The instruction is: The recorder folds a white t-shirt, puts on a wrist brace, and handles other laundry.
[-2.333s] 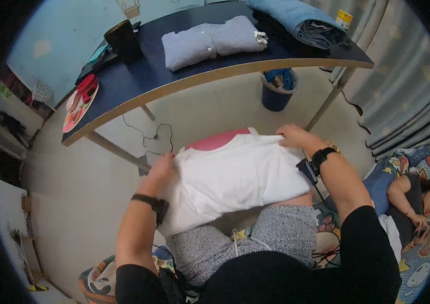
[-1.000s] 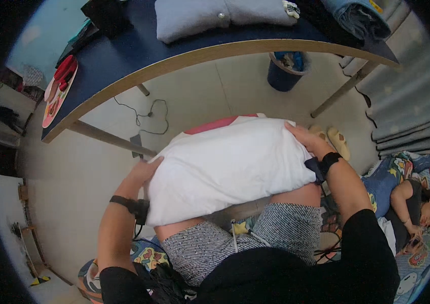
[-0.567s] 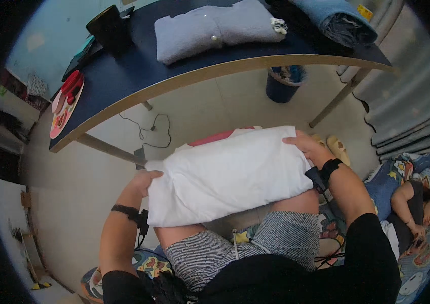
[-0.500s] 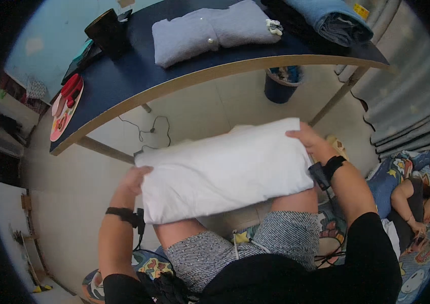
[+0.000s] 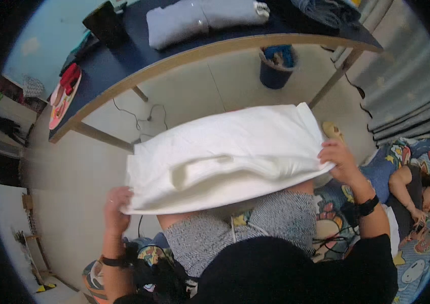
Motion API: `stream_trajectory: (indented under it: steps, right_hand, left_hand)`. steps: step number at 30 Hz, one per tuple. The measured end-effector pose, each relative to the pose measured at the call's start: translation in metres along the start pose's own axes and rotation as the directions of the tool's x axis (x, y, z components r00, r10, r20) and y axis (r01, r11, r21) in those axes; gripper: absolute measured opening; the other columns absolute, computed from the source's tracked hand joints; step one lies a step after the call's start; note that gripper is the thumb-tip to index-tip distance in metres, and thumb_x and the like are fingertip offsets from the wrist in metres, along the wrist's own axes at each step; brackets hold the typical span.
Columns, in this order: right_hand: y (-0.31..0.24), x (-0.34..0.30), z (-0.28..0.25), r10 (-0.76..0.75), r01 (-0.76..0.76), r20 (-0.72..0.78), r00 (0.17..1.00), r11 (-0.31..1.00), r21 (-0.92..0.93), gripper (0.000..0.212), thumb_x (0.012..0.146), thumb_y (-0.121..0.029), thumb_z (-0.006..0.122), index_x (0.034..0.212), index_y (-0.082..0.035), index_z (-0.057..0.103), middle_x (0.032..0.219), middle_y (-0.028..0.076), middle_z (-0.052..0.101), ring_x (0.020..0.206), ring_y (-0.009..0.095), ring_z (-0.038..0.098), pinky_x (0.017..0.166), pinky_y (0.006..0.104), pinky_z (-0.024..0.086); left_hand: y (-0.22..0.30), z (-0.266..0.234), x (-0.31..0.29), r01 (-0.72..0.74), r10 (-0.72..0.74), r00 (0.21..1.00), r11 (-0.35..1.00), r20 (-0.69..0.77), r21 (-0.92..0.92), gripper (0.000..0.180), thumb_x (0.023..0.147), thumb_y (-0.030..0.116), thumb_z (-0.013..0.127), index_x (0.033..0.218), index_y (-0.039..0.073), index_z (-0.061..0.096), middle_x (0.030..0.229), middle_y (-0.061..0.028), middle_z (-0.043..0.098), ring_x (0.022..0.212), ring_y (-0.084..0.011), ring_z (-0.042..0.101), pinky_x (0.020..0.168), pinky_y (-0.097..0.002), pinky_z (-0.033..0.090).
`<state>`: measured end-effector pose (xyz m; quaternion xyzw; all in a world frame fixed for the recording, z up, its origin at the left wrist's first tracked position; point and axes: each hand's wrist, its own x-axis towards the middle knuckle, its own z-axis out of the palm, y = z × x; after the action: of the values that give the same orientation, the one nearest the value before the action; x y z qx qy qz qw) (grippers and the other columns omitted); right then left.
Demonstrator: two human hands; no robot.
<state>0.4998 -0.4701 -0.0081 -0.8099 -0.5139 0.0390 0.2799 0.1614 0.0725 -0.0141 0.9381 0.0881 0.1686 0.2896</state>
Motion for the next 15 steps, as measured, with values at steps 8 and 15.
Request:
stream_trajectory:
  steps: [8,15]
  right_hand:
    - [-0.045,-0.043,0.027,0.216,-0.215,0.008,0.976,0.972,-0.096,0.035,0.071,-0.008,0.071,0.104,-0.006,0.060,0.118,0.013,0.054,0.114,0.036,0.049,0.098,0.0422,0.041]
    - [-0.038,0.022,0.071,0.187,-0.168,0.172,0.967,0.979,-0.119,0.047,0.078,-0.029,0.068,0.118,-0.005,0.057,0.123,0.016,0.053,0.118,0.035,0.047,0.102,0.0406,0.036]
  left_hand:
    - [0.070,0.048,-0.035,-0.041,0.027,0.997,0.982,0.075,0.186,0.038,0.066,-0.002,0.059,0.104,0.005,0.058,0.115,-0.0184,0.057,0.113,-0.0366,0.052,0.094,-0.0424,0.042]
    - [0.078,0.099,0.034,0.356,-0.471,0.850,0.843,0.235,0.403,0.053,0.078,0.029,0.069,0.118,-0.001,0.054,0.125,-0.0249,0.051,0.116,-0.0426,0.049,0.098,-0.0410,0.041]
